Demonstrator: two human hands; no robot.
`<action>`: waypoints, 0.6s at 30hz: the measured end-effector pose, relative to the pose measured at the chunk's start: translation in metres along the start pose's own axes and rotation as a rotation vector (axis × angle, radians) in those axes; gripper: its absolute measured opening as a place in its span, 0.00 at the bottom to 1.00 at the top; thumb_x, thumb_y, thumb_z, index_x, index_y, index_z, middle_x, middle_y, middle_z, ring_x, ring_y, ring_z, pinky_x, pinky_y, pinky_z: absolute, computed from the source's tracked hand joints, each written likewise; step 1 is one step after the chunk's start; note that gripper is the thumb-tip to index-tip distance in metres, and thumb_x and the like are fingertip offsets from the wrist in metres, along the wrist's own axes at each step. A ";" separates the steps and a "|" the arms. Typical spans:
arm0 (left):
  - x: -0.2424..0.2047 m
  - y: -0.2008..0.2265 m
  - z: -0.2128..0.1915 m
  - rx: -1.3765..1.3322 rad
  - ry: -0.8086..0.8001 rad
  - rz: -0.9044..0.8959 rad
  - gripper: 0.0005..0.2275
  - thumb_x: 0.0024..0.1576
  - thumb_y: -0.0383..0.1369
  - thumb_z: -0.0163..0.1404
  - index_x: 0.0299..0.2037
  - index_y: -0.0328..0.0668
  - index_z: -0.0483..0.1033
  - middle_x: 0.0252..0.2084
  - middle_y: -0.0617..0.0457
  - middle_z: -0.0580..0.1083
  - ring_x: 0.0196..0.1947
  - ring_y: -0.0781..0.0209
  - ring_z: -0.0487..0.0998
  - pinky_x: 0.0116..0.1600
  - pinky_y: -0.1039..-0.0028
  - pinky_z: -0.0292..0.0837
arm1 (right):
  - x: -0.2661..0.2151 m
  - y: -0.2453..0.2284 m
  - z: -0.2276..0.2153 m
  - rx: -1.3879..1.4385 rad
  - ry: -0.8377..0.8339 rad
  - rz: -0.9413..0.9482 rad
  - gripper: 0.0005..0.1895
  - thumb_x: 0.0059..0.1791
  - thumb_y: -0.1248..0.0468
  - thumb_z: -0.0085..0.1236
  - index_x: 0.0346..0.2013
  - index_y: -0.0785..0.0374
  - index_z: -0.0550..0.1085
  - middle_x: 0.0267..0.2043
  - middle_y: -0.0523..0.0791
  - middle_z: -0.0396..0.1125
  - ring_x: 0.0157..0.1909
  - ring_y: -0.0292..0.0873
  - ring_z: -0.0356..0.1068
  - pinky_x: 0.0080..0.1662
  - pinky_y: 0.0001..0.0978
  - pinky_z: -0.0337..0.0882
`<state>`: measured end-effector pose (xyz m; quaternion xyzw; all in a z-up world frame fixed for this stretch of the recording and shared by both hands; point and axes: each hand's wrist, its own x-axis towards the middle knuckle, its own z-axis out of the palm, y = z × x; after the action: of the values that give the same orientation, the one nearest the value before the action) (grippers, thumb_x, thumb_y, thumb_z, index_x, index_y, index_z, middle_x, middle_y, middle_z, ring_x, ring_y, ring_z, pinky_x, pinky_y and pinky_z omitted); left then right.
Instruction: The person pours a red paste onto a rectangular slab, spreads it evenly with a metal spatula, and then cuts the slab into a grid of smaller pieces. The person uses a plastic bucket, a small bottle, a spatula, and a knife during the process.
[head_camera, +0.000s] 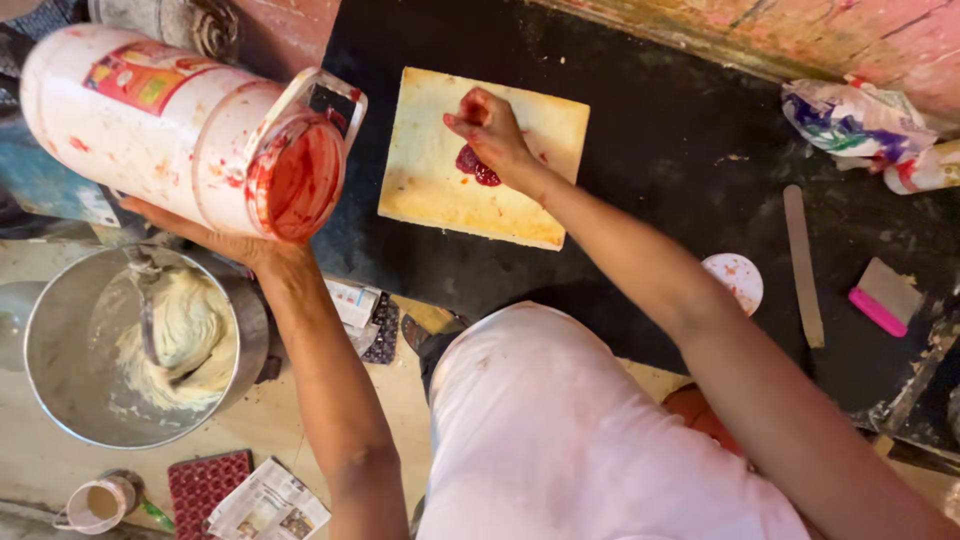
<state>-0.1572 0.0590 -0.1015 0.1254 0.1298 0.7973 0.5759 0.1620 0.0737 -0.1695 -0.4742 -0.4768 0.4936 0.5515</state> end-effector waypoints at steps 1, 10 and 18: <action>-0.006 0.004 -0.006 0.002 0.034 -0.020 0.45 0.54 0.62 0.49 0.78 0.48 0.50 0.79 0.41 0.55 0.79 0.35 0.60 0.79 0.42 0.62 | -0.001 0.000 -0.002 0.100 -0.003 0.043 0.12 0.51 0.74 0.64 0.35 0.61 0.67 0.35 0.39 0.64 0.38 0.32 0.65 0.46 0.26 0.69; -0.035 -0.022 -0.014 -0.050 0.105 -0.174 0.42 0.55 0.62 0.47 0.76 0.48 0.53 0.77 0.42 0.58 0.77 0.37 0.62 0.78 0.43 0.63 | -0.003 0.008 -0.022 0.044 0.050 -0.268 0.11 0.52 0.73 0.56 0.48 0.60 0.70 0.49 0.43 0.70 0.44 0.37 0.71 0.49 0.30 0.74; -0.028 -0.055 0.006 -0.157 0.087 -0.300 0.40 0.56 0.62 0.45 0.75 0.48 0.55 0.76 0.43 0.60 0.75 0.39 0.63 0.77 0.44 0.63 | -0.034 -0.038 -0.037 0.713 0.196 0.118 0.05 0.52 0.67 0.51 0.31 0.59 0.68 0.33 0.46 0.66 0.35 0.42 0.66 0.39 0.35 0.69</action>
<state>-0.0982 0.0498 -0.1165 0.0245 0.1091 0.7147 0.6904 0.2000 0.0355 -0.1375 -0.3239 -0.1918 0.6119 0.6956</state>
